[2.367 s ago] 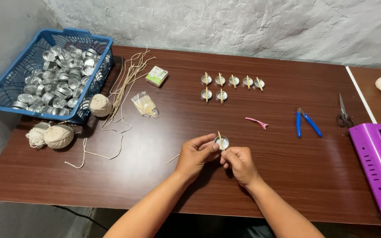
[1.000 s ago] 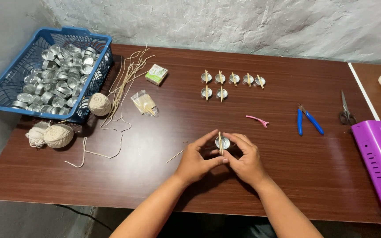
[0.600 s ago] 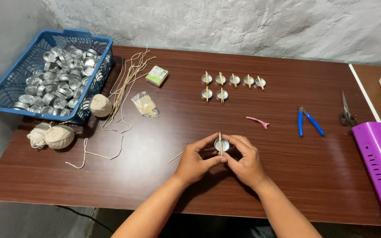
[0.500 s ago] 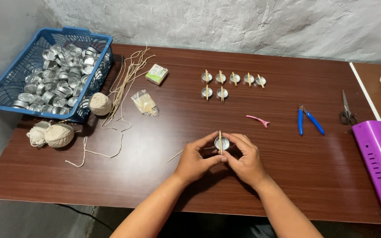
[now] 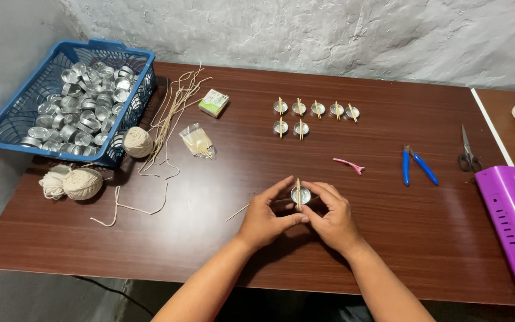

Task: Assembling candle wicks into metal wick holders and crimping them using pliers.

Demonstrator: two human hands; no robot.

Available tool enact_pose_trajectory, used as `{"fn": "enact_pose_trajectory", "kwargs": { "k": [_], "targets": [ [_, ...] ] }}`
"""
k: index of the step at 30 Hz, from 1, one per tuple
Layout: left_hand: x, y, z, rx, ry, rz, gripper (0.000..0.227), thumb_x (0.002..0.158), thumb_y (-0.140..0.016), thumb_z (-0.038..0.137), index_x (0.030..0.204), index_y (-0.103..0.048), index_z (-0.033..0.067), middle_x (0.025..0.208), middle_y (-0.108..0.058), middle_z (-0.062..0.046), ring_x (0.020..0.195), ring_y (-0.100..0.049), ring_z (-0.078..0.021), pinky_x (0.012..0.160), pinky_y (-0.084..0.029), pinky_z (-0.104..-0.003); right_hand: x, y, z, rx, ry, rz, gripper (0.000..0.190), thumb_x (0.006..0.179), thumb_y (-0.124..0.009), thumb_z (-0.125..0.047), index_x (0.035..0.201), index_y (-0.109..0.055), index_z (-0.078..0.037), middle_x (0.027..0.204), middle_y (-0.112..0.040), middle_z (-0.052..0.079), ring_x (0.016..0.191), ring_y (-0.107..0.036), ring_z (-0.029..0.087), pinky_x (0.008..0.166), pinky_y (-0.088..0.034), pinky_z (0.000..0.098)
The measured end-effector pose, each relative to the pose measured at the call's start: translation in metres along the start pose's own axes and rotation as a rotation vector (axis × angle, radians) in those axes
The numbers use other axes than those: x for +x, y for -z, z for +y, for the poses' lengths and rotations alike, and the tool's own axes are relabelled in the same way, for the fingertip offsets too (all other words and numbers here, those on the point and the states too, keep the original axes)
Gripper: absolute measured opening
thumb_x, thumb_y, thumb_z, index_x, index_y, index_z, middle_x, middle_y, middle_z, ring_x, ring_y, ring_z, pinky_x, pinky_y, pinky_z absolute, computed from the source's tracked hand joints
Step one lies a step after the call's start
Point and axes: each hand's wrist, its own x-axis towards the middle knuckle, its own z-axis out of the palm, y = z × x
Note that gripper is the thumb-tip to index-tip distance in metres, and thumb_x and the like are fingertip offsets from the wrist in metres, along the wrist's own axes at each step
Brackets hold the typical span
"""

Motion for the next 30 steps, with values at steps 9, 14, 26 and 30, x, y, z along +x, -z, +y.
{"fn": "enact_pose_trajectory", "kwargs": {
  "k": [9,14,26,30],
  "targets": [
    [0.001,-0.001,0.002,0.042,-0.028,0.036,0.095,0.058,-0.099,0.007,0.143,-0.057,0.0029,0.129,-0.07,-0.023,0.113,-0.07,-0.0389,0.093,-0.062,-0.043,0.002,0.002,0.003,-0.027,-0.034,0.016,0.048,0.078,-0.085,-0.012,0.125,-0.075,-0.009,0.111,-0.074,0.01,0.1,-0.071,0.028,0.089,-0.056,0.0427],
    [0.002,0.003,-0.005,0.082,-0.046,0.062,0.092,0.057,-0.101,0.009,0.139,-0.061,0.0026,0.123,-0.071,-0.02,0.111,-0.071,-0.0364,0.09,-0.063,-0.042,0.014,0.013,0.027,-0.071,-0.047,0.055,0.048,0.078,-0.086,-0.016,0.124,-0.075,-0.011,0.11,-0.071,0.01,0.099,-0.07,0.028,0.089,-0.055,0.0436],
    [0.001,0.005,0.007,0.226,-0.116,0.054,0.077,0.062,-0.098,0.01,0.132,-0.066,0.0043,0.113,-0.069,-0.014,0.109,-0.071,-0.034,0.087,-0.064,-0.041,0.101,0.038,0.12,-0.283,-0.123,0.044,0.047,0.083,-0.085,-0.022,0.129,-0.074,-0.022,0.114,-0.071,0.008,0.107,-0.068,0.032,0.092,-0.053,0.0465],
    [0.001,0.005,0.005,0.259,-0.144,0.053,0.074,0.062,-0.098,0.011,0.129,-0.068,0.0059,0.112,-0.069,-0.012,0.109,-0.071,-0.0327,0.087,-0.064,-0.041,0.127,0.038,0.131,-0.44,-0.2,-0.036,0.045,0.087,-0.082,-0.028,0.131,-0.072,-0.025,0.122,-0.071,0.004,0.114,-0.066,0.034,0.098,-0.05,0.0534]
  ]
}}
